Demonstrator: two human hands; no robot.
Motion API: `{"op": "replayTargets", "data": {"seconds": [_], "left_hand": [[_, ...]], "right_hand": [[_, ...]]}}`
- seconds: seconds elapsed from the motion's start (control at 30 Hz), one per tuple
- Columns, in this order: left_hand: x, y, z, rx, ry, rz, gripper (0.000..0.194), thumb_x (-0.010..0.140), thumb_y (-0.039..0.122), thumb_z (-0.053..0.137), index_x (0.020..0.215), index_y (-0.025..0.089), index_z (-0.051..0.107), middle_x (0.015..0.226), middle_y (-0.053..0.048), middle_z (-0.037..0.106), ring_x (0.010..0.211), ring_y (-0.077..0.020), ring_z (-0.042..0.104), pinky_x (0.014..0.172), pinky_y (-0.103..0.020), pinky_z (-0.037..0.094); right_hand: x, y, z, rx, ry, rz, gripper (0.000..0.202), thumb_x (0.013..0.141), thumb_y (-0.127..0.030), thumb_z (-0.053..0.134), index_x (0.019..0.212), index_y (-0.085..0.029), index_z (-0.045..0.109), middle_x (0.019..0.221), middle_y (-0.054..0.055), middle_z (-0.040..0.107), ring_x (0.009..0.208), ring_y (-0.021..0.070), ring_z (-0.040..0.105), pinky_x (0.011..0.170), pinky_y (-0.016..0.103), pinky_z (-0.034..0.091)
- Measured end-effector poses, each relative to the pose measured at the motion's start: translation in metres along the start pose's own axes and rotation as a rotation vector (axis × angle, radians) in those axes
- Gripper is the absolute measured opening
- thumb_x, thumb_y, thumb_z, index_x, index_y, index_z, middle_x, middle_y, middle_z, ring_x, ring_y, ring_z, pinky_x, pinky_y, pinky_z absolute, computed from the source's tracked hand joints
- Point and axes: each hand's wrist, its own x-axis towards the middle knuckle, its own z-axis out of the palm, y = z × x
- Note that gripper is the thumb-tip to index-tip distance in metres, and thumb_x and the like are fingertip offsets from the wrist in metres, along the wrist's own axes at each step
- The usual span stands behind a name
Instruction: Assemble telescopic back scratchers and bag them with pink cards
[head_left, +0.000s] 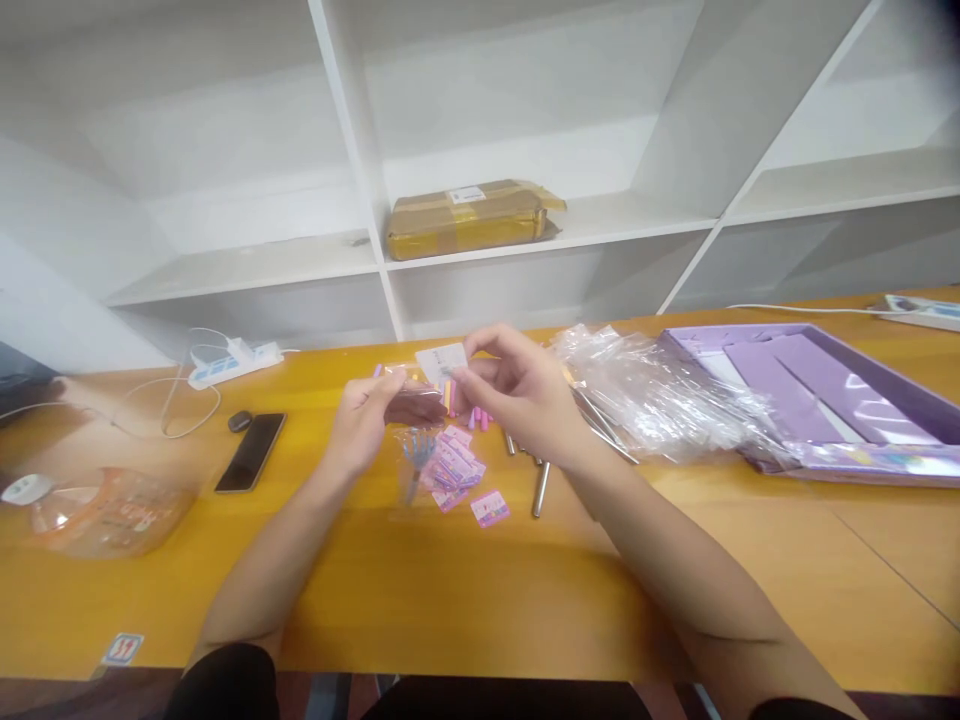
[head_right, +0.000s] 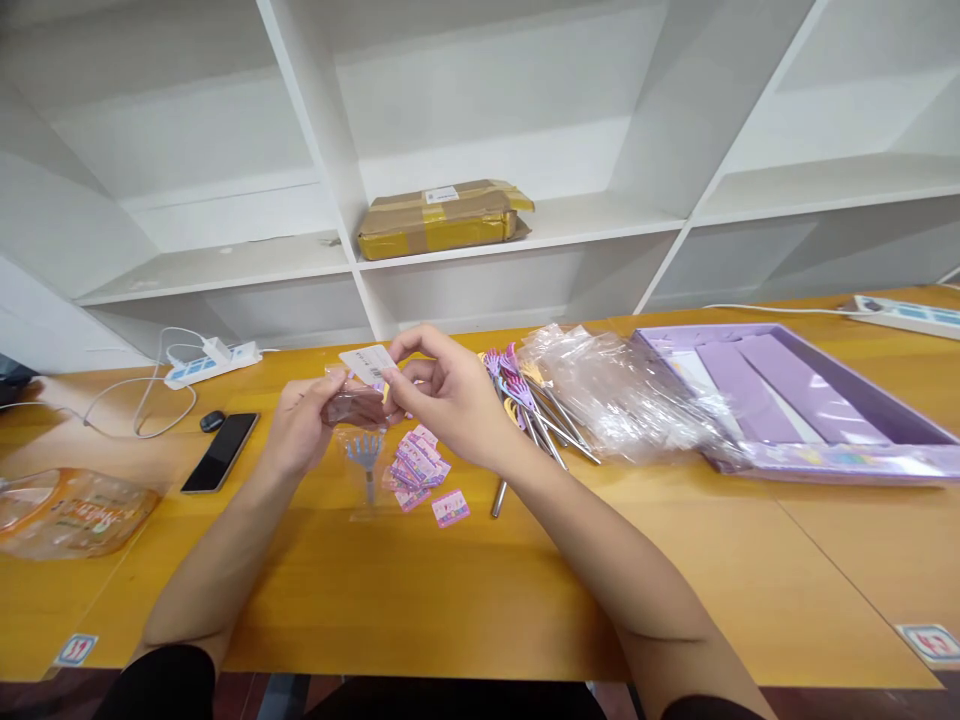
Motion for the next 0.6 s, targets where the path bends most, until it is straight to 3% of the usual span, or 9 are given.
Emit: {"op": "replayTargets", "data": {"seconds": [0.1, 0.2, 0.33, 0.47, 0.53, 0.6], "left_hand": [[0.000, -0.002, 0.001, 0.004, -0.013, -0.011, 0.057, 0.096, 0.063, 0.067, 0.091, 0.009, 0.084, 0.089, -0.017, 0.084, 0.080, -0.0323, 0.083, 0.076, -0.042, 0.068], [0.000, -0.005, 0.001, 0.017, -0.013, -0.013, 0.059, 0.097, 0.065, 0.065, 0.088, 0.010, 0.083, 0.087, -0.017, 0.084, 0.078, -0.0316, 0.082, 0.082, -0.045, 0.067], [-0.001, -0.006, 0.000, 0.033, -0.028, -0.001, 0.056, 0.099, 0.063, 0.063, 0.091, 0.011, 0.084, 0.087, -0.015, 0.084, 0.080, -0.0314, 0.082, 0.090, -0.048, 0.066], [-0.003, -0.003, 0.000, 0.162, 0.037, 0.046, 0.052, 0.096, 0.064, 0.067, 0.089, 0.015, 0.084, 0.091, -0.011, 0.085, 0.098, -0.0323, 0.081, 0.104, -0.051, 0.061], [-0.004, -0.002, 0.001, 0.203, 0.063, 0.067, 0.050, 0.095, 0.064, 0.068, 0.090, 0.017, 0.085, 0.094, -0.010, 0.085, 0.106, -0.0334, 0.079, 0.108, -0.052, 0.058], [-0.005, -0.001, 0.002, 0.197, 0.063, 0.063, 0.051, 0.095, 0.064, 0.067, 0.093, 0.017, 0.086, 0.098, -0.011, 0.086, 0.111, -0.0349, 0.078, 0.109, -0.052, 0.057]], "right_hand": [[0.006, 0.011, -0.004, -0.121, 0.003, -0.236, 0.009, 0.104, -0.031, 0.069, 0.107, -0.024, 0.073, 0.104, 0.005, 0.074, 0.095, 0.0172, 0.075, 0.084, 0.035, 0.064], [0.008, 0.017, -0.010, -0.281, -0.024, -0.397, 0.016, 0.104, -0.023, 0.066, 0.108, -0.026, 0.081, 0.118, 0.007, 0.073, 0.112, 0.0202, 0.071, 0.099, 0.041, 0.060], [0.006, 0.023, -0.010, -0.358, -0.008, -0.389, 0.011, 0.099, -0.024, 0.075, 0.108, -0.027, 0.080, 0.113, 0.006, 0.072, 0.108, 0.0201, 0.070, 0.097, 0.040, 0.060], [0.005, 0.023, -0.011, -0.501, 0.041, -0.308, 0.038, 0.094, -0.020, 0.081, 0.129, -0.028, 0.072, 0.120, 0.006, 0.065, 0.101, 0.0180, 0.068, 0.091, 0.037, 0.059], [0.003, 0.017, -0.014, -0.575, 0.017, -0.313, 0.030, 0.099, -0.019, 0.073, 0.128, -0.028, 0.071, 0.120, 0.006, 0.066, 0.101, 0.0177, 0.067, 0.091, 0.036, 0.057], [0.001, 0.008, -0.016, -0.620, -0.013, -0.349, 0.013, 0.103, -0.018, 0.068, 0.113, -0.026, 0.073, 0.109, 0.004, 0.071, 0.099, 0.0178, 0.067, 0.089, 0.036, 0.054]]}}
